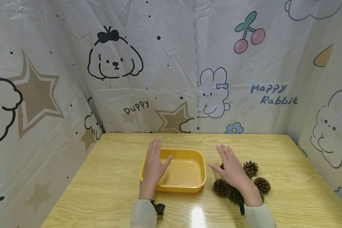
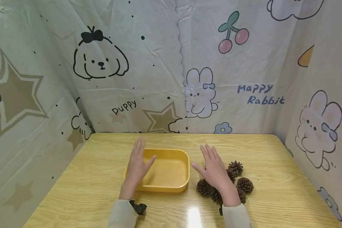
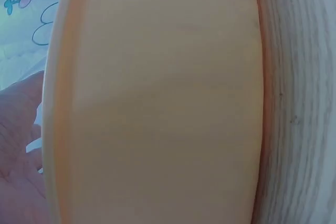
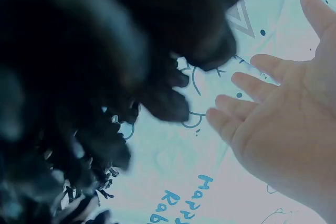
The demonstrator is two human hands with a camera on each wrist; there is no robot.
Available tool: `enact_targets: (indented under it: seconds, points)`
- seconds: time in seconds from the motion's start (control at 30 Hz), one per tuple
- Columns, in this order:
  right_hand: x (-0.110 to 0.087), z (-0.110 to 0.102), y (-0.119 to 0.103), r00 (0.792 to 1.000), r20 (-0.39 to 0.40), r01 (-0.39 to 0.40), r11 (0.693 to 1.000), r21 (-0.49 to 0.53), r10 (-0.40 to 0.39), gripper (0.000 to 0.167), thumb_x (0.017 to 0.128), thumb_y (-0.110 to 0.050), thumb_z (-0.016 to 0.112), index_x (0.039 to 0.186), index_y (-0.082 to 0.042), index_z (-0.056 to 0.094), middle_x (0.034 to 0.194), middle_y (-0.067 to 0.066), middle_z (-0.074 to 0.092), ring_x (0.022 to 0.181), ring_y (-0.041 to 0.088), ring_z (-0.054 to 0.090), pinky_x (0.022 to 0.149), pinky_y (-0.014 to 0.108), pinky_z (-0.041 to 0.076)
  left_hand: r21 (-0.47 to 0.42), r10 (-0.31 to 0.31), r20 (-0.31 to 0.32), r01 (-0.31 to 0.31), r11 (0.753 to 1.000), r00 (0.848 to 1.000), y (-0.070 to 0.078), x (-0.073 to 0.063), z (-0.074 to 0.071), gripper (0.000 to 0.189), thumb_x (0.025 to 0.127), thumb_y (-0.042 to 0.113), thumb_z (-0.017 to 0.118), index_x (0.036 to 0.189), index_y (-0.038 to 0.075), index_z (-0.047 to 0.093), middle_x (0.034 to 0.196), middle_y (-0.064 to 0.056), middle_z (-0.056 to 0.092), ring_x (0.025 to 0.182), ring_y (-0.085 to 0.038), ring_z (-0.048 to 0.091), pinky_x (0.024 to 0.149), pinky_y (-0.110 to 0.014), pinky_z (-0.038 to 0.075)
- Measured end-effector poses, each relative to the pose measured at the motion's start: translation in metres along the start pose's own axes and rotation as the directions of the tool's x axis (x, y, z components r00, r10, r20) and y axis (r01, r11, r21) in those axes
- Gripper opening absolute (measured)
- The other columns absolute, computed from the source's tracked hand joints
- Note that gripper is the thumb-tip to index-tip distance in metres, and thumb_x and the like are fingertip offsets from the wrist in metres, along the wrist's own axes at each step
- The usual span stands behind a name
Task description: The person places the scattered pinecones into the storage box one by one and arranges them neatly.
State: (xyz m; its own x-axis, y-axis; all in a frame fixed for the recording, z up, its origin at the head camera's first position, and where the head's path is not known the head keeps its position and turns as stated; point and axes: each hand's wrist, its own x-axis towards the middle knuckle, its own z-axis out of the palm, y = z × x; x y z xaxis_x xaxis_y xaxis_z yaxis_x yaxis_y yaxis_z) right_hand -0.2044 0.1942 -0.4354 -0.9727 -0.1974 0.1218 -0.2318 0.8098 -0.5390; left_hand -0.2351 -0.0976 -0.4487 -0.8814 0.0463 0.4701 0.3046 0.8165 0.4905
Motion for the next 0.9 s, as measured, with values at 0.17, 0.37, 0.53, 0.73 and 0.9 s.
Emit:
enact_targets:
  seconds: [0.17,0.37,0.53,0.73,0.9]
  points:
    - [-0.001,0.002,0.002,1.000,0.014,0.026,0.999,0.030,-0.027,0.088,0.092,-0.054,0.058,0.159,-0.015,0.015,0.165,0.018,0.009,0.151,0.044,0.007,0.117,0.074,0.016,-0.097,-0.072,0.011,0.073,0.993,0.997,-0.007,-0.003,-0.005,0.083,0.089,0.032,0.071,0.155,0.007,0.027,0.162,-0.013,0.026,0.150,-0.033,0.026,0.123,-0.052,0.030]
    - [-0.004,0.003,0.003,0.997,0.038,0.064,0.994,0.085,-0.068,0.090,0.089,-0.041,0.068,0.158,-0.012,0.018,0.164,0.020,0.012,0.149,0.046,0.011,0.117,0.073,0.020,-0.176,-0.119,0.012,0.119,0.977,0.993,-0.016,-0.007,-0.011,0.081,0.090,0.031,0.070,0.155,0.008,0.028,0.160,-0.015,0.030,0.144,-0.036,0.036,0.117,-0.054,0.040]
    - [-0.005,0.003,0.003,0.994,0.053,0.093,0.992,0.084,-0.098,0.088,0.088,-0.036,0.071,0.156,-0.009,0.023,0.163,0.019,0.016,0.148,0.046,0.017,0.117,0.071,0.025,-0.194,-0.147,0.007,0.145,0.970,0.989,-0.024,-0.009,-0.014,0.079,0.090,0.029,0.071,0.153,0.005,0.030,0.157,-0.018,0.035,0.140,-0.039,0.042,0.114,-0.054,0.043]
    - [-0.007,0.002,0.005,0.990,0.083,0.108,0.990,0.086,-0.115,0.086,0.087,-0.036,0.072,0.154,-0.008,0.027,0.162,0.019,0.021,0.147,0.045,0.021,0.117,0.068,0.028,-0.213,-0.223,0.058,0.230,0.950,0.973,-0.031,-0.012,-0.021,0.078,0.089,0.028,0.071,0.153,0.007,0.032,0.154,-0.020,0.039,0.136,-0.042,0.045,0.112,-0.056,0.045]
    - [-0.010,0.001,0.007,0.985,0.119,0.113,0.990,0.086,-0.123,0.084,0.085,-0.034,0.074,0.152,-0.007,0.032,0.159,0.019,0.027,0.145,0.045,0.027,0.117,0.067,0.031,-0.215,-0.288,0.117,0.307,0.927,0.950,-0.038,-0.014,-0.026,0.078,0.089,0.031,0.071,0.153,0.007,0.033,0.153,-0.021,0.041,0.136,-0.042,0.046,0.112,-0.056,0.045]
